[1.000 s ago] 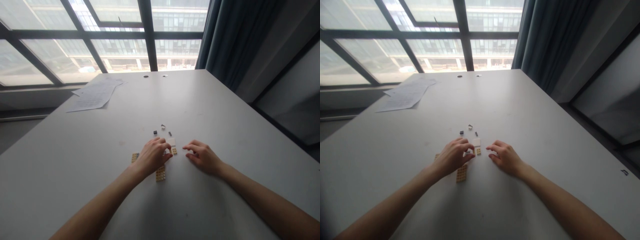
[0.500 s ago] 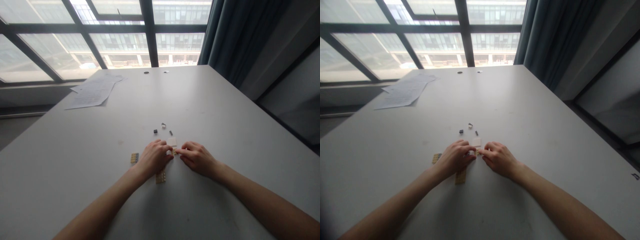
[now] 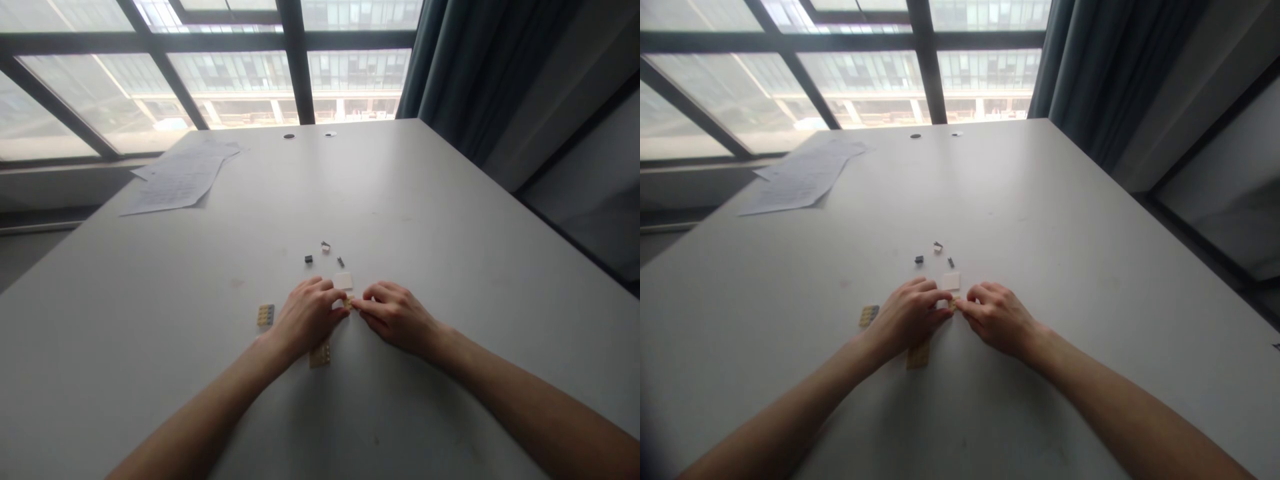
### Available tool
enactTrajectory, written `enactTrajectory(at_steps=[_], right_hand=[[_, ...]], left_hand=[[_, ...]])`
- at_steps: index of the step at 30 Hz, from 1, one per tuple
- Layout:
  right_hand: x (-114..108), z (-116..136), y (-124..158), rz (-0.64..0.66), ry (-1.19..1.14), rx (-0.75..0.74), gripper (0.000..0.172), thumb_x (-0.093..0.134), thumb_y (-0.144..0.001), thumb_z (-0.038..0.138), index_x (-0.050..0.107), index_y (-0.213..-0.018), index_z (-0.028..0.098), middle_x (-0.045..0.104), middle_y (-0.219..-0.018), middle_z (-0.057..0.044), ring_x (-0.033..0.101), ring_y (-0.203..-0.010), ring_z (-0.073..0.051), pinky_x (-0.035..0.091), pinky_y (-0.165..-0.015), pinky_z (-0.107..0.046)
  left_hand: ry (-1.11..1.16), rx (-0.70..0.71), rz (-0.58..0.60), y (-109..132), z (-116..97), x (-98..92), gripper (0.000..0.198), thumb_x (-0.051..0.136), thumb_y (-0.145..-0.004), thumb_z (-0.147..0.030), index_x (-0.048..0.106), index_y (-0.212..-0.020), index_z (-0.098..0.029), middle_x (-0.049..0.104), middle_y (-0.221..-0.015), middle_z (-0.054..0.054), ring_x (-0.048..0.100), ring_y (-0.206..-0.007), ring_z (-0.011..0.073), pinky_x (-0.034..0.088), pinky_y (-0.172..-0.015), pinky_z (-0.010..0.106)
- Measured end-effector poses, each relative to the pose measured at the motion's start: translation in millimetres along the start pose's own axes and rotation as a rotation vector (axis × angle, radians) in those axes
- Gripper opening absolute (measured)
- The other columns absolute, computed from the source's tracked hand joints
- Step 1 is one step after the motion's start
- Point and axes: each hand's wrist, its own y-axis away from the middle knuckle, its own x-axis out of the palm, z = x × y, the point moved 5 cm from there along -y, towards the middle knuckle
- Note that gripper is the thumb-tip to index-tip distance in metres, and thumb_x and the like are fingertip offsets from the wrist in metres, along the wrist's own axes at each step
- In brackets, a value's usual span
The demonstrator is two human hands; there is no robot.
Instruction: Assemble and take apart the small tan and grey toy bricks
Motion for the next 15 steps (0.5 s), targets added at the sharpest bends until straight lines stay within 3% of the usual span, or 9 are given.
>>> enactTrajectory(at_steps=[15], right_hand=[[-4.1, 2.8, -1.8, -0.019, -0.024, -0.02, 0.023, 0.046, -0.095, 0.02, 0.065, -0.108, 0.018, 0.064, -0.087, -0.008, 0.056, -0.078, -0.019, 0.046, -0.073, -0.031]], left_hand=[[0.015, 0.002, 0.016, -1.9, -4.1, -1.6, 0.012, 0.065, -0.083, -0.029, 0.07, -0.091, -0.022, 0.065, -0.08, 0.003, 0.056, -0.08, 0.0202, 0.045, -0.076, 0.032]])
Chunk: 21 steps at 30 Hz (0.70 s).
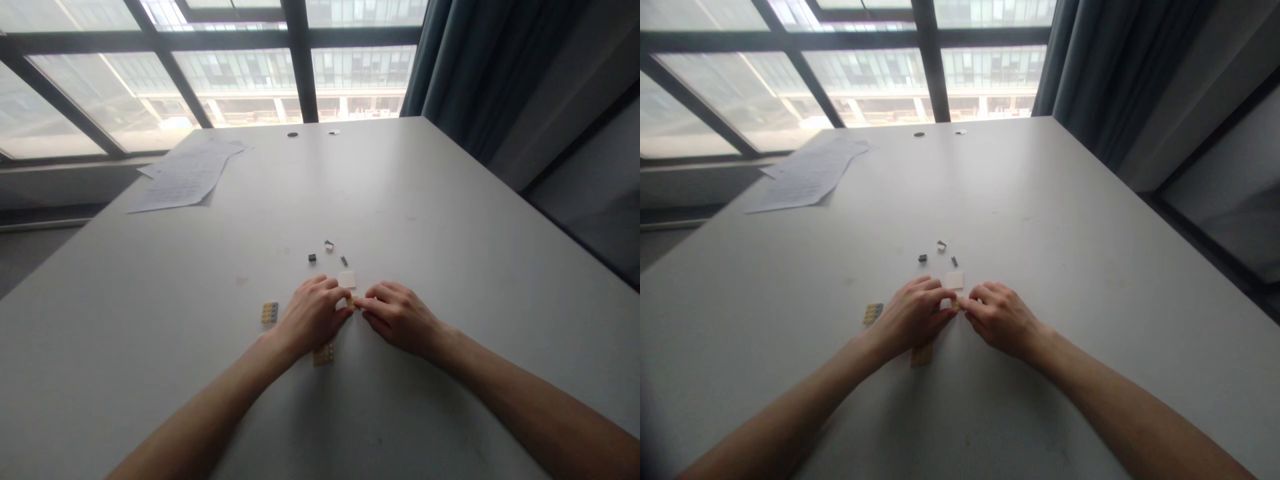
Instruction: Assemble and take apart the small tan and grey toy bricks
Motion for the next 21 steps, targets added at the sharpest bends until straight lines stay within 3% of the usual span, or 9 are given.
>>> enactTrajectory(at_steps=[7, 12, 16, 21], right_hand=[[3.4, -3.0, 2.7, -0.003, -0.034, -0.001, 0.025, 0.052, -0.09, 0.017, 0.06, -0.114, 0.017, 0.065, -0.094, -0.008, 0.057, -0.084, -0.021, 0.046, -0.079, -0.034], [3.0, -3.4, 1.8, 0.002, -0.05, 0.011, 0.023, 0.053, -0.09, 0.017, 0.062, -0.111, 0.018, 0.064, -0.094, -0.007, 0.057, -0.084, -0.02, 0.046, -0.077, -0.034], [2.2, -2.9, 1.2, 0.017, -0.075, 0.025, 0.022, 0.053, -0.09, 0.017, 0.062, -0.11, 0.018, 0.064, -0.093, -0.007, 0.057, -0.084, -0.02, 0.047, -0.079, -0.034], [4.3, -5.6, 3.8, 0.027, -0.085, 0.051, 0.023, 0.054, -0.089, 0.018, 0.063, -0.11, 0.018, 0.064, -0.093, -0.008, 0.057, -0.086, -0.02, 0.047, -0.079, -0.034]], left_hand=[[0.024, -0.002, -0.039, -0.1, 7.3, -12.4, 0.022, 0.066, -0.083, -0.036, 0.068, -0.099, -0.022, 0.065, -0.081, 0.003, 0.057, -0.081, 0.0196, 0.046, -0.076, 0.032], [-0.017, -0.22, -0.168, -9.5, 58.4, -34.8, 0.025, 0.062, -0.084, -0.036, 0.067, -0.104, -0.022, 0.064, -0.091, 0.003, 0.059, -0.087, 0.0204, 0.046, -0.077, 0.032], [-0.057, -0.324, -0.118, -19.5, 91.6, -29.5, 0.026, 0.059, -0.083, -0.035, 0.069, -0.103, -0.022, 0.063, -0.098, 0.005, 0.06, -0.087, 0.0214, 0.047, -0.077, 0.032], [-0.051, -0.264, -0.128, -26.0, 90.1, -24.3, 0.023, 0.052, -0.087, -0.032, 0.071, -0.093, -0.022, 0.065, -0.095, 0.005, 0.06, -0.084, 0.0209, 0.046, -0.077, 0.033]])
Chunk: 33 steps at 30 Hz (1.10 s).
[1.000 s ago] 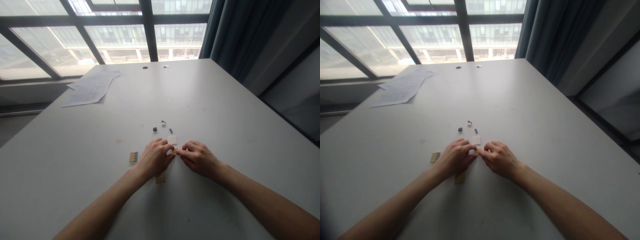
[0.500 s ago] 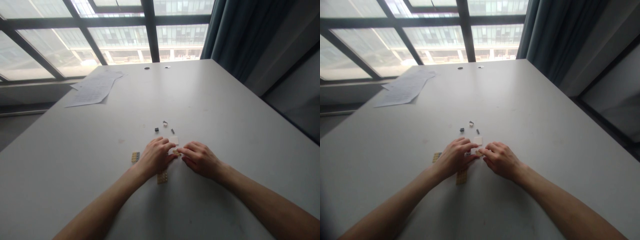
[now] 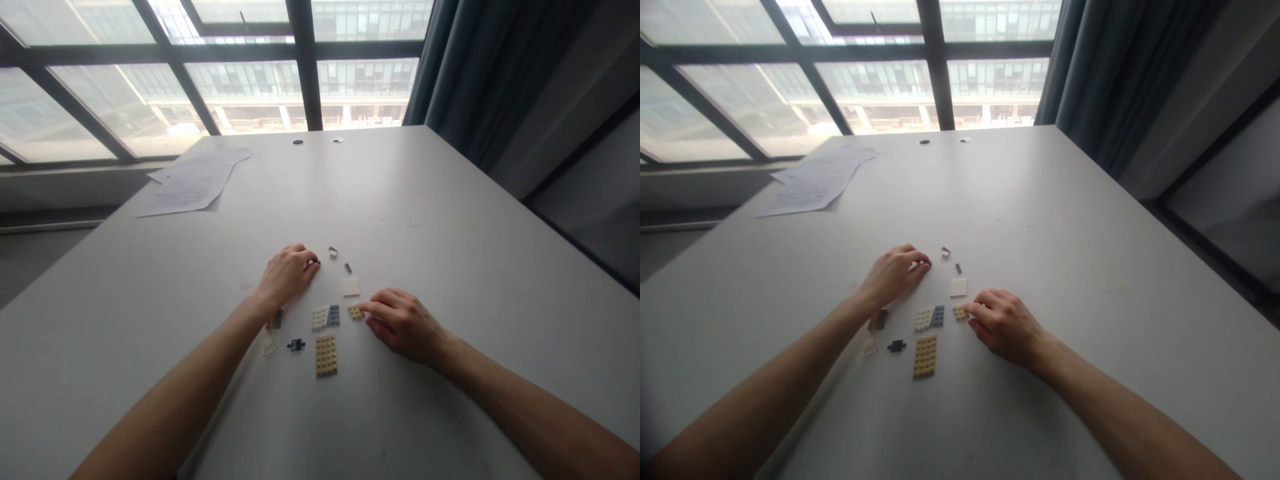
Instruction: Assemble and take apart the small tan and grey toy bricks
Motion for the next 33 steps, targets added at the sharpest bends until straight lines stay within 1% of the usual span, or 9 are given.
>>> enactTrajectory(at_steps=[5, 9, 13, 15, 17, 20, 23, 27, 33], right_hand=[[-1.2, -0.8, 0.7, -0.03, -0.006, -0.013, 0.021, 0.053, -0.089, 0.018, 0.064, -0.108, 0.017, 0.065, -0.091, -0.008, 0.058, -0.083, -0.02, 0.048, -0.077, -0.034], [-2.6, -1.7, 1.2, -0.053, -0.018, -0.029, 0.021, 0.054, -0.088, 0.017, 0.064, -0.107, 0.017, 0.065, -0.091, -0.008, 0.059, -0.083, -0.02, 0.05, -0.076, -0.034], [-15.2, 5.1, 0.5, -0.208, -0.09, -0.016, 0.024, 0.055, -0.089, 0.016, 0.061, -0.111, 0.019, 0.065, -0.094, -0.007, 0.061, -0.083, -0.019, 0.052, -0.075, -0.032], [-23.2, 15.3, -3.3, -0.273, -0.161, -0.005, 0.027, 0.057, -0.089, 0.018, 0.059, -0.116, 0.021, 0.064, -0.095, -0.007, 0.062, -0.082, -0.018, 0.053, -0.072, -0.03], [-28.2, 30.0, -11.2, -0.277, -0.24, -0.012, 0.034, 0.059, -0.088, 0.021, 0.055, -0.122, 0.022, 0.064, -0.097, -0.005, 0.062, -0.077, -0.016, 0.054, -0.07, -0.028], [-31.8, 54.1, -27.5, -0.26, -0.34, -0.053, 0.039, 0.062, -0.087, 0.023, 0.053, -0.126, 0.022, 0.064, -0.099, -0.005, 0.061, -0.074, -0.014, 0.053, -0.07, -0.027], [-31.3, 71.7, -44.0, -0.257, -0.385, -0.082, 0.028, 0.062, -0.088, 0.02, 0.06, -0.116, 0.021, 0.066, -0.096, -0.005, 0.062, -0.079, -0.015, 0.052, -0.073, -0.027], [-24.3, 83.3, -61.9, -0.225, -0.338, -0.069, 0.012, 0.059, -0.09, 0.021, 0.065, -0.1, 0.021, 0.068, -0.085, -0.004, 0.062, -0.076, -0.015, 0.05, -0.073, -0.027], [-2.5, 93.5, -83.9, -0.118, -0.165, -0.22, 0.012, 0.054, -0.094, 0.024, 0.064, -0.099, 0.019, 0.069, -0.087, -0.006, 0.061, -0.079, -0.017, 0.047, -0.074, -0.028]], left_hand=[[0.202, -0.017, -0.031, 18.2, -5.2, -23.5, 0.024, 0.053, -0.087, -0.035, 0.07, -0.088, -0.019, 0.065, -0.089, 0.004, 0.058, -0.07, 0.0149, 0.045, -0.069, 0.029], [0.586, -0.064, 0.032, 47.8, -7.0, -42.0, 0.022, 0.061, -0.083, -0.039, 0.069, -0.084, -0.018, 0.065, -0.084, 0.003, 0.055, -0.069, 0.0133, 0.042, -0.063, 0.025], [1.023, -0.229, 0.102, 75.7, -14.7, -40.8, 0.024, 0.063, -0.081, -0.04, 0.067, -0.081, -0.016, 0.059, -0.069, 0.0, 0.049, -0.063, 0.0111, 0.038, -0.058, 0.022], [1.142, -0.28, 0.157, 84.4, -24.1, -36.8, 0.025, 0.063, -0.081, -0.04, 0.066, -0.08, -0.015, 0.055, -0.063, -0.001, 0.045, -0.059, 0.0094, 0.036, -0.055, 0.021], [1.217, -0.29, 0.21, 89.3, -34.1, -34.6, 0.026, 0.063, -0.081, -0.041, 0.066, -0.08, -0.015, 0.054, -0.062, -0.002, 0.043, -0.057, 0.0087, 0.035, -0.054, 0.02], [1.238, -0.284, 0.265, 94.2, -41.6, -34.6, 0.028, 0.062, -0.081, -0.042, 0.065, -0.08, -0.014, 0.053, -0.062, -0.002, 0.043, -0.058, 0.0086, 0.035, -0.054, 0.02], [1.146, -0.262, 0.274, 100.1, -38.3, -36.4, 0.029, 0.06, -0.083, -0.043, 0.065, -0.079, -0.014, 0.052, -0.062, -0.003, 0.043, -0.057, 0.0086, 0.035, -0.053, 0.02], [0.99, -0.226, 0.202, 109.4, -27.1, -41.0, 0.029, 0.058, -0.084, -0.042, 0.064, -0.076, -0.015, 0.052, -0.059, -0.003, 0.043, -0.055, 0.0092, 0.034, -0.051, 0.02], [0.85, -0.23, 0.08, 121.0, -7.3, -46.2, 0.031, 0.054, -0.086, -0.043, 0.065, -0.075, -0.016, 0.056, -0.06, -0.002, 0.048, -0.057, 0.0114, 0.038, -0.053, 0.022]])
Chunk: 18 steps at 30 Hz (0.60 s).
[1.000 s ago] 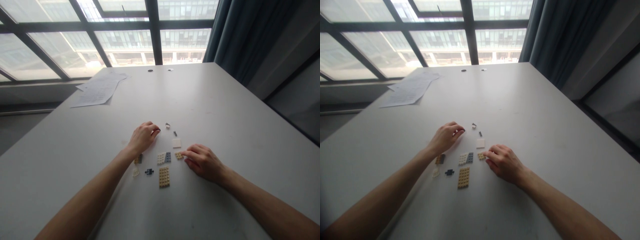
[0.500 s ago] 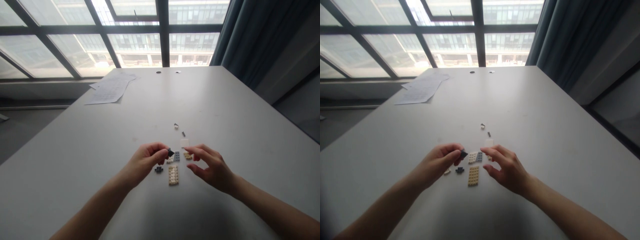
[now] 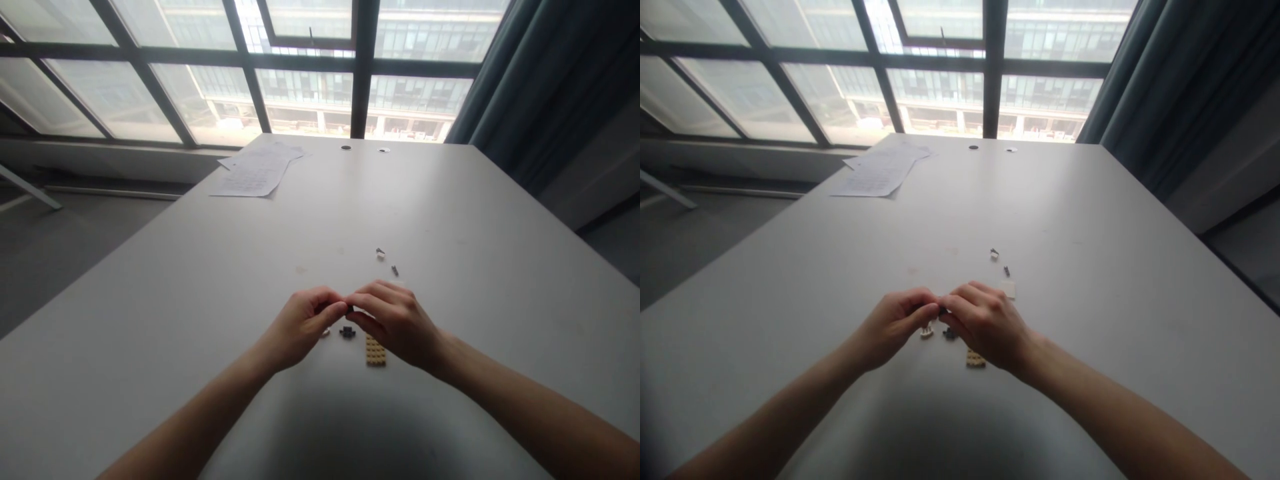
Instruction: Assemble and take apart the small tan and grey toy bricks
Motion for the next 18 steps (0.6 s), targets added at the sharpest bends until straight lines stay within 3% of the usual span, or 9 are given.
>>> enactTrajectory(at_steps=[4, 10, 14, 18], right_hand=[[18.4, -17.4, -10.4, 0.061, 0.083, 0.021, 0.011, 0.059, -0.091, 0.026, 0.066, -0.094, 0.018, 0.069, -0.085, -0.006, 0.06, -0.079, -0.018, 0.046, -0.074, -0.029], [45.2, -43.3, -21.5, 0.288, 0.3, 0.131, 0.009, 0.071, -0.082, 0.025, 0.072, -0.088, 0.018, 0.069, -0.087, -0.007, 0.058, -0.084, -0.023, 0.044, -0.078, -0.035], [52.7, -44.3, -23.6, 0.351, 0.358, 0.093, 0.01, 0.07, -0.083, 0.027, 0.073, -0.085, 0.018, 0.068, -0.087, -0.008, 0.056, -0.086, -0.023, 0.041, -0.078, -0.036], [52.6, -40.2, -20.9, 0.363, 0.41, 0.015, 0.01, 0.069, -0.084, 0.027, 0.073, -0.087, 0.018, 0.067, -0.087, -0.007, 0.054, -0.083, -0.023, 0.039, -0.076, -0.037]], left_hand=[[-0.214, 0.12, -0.179, 4.0, 14.8, -22.3, 0.028, 0.053, -0.088, -0.038, 0.066, -0.075, -0.017, 0.061, -0.071, 0.001, 0.052, -0.063, 0.0119, 0.041, -0.06, 0.023], [-0.349, 0.237, -0.425, 7.4, 46.6, -53.1, 0.02, 0.052, -0.09, -0.03, 0.064, -0.08, -0.017, 0.061, -0.079, 0.002, 0.054, -0.072, 0.0129, 0.043, -0.065, 0.024], [-0.337, 0.247, -0.49, 6.1, 55.0, -59.7, 0.02, 0.052, -0.09, -0.029, 0.064, -0.079, -0.017, 0.06, -0.079, 0.002, 0.054, -0.071, 0.0129, 0.045, -0.067, 0.024], [-0.341, 0.258, -0.47, 6.2, 53.4, -56.1, 0.019, 0.052, -0.09, -0.028, 0.063, -0.079, -0.018, 0.061, -0.081, 0.003, 0.055, -0.073, 0.0132, 0.046, -0.069, 0.024]])
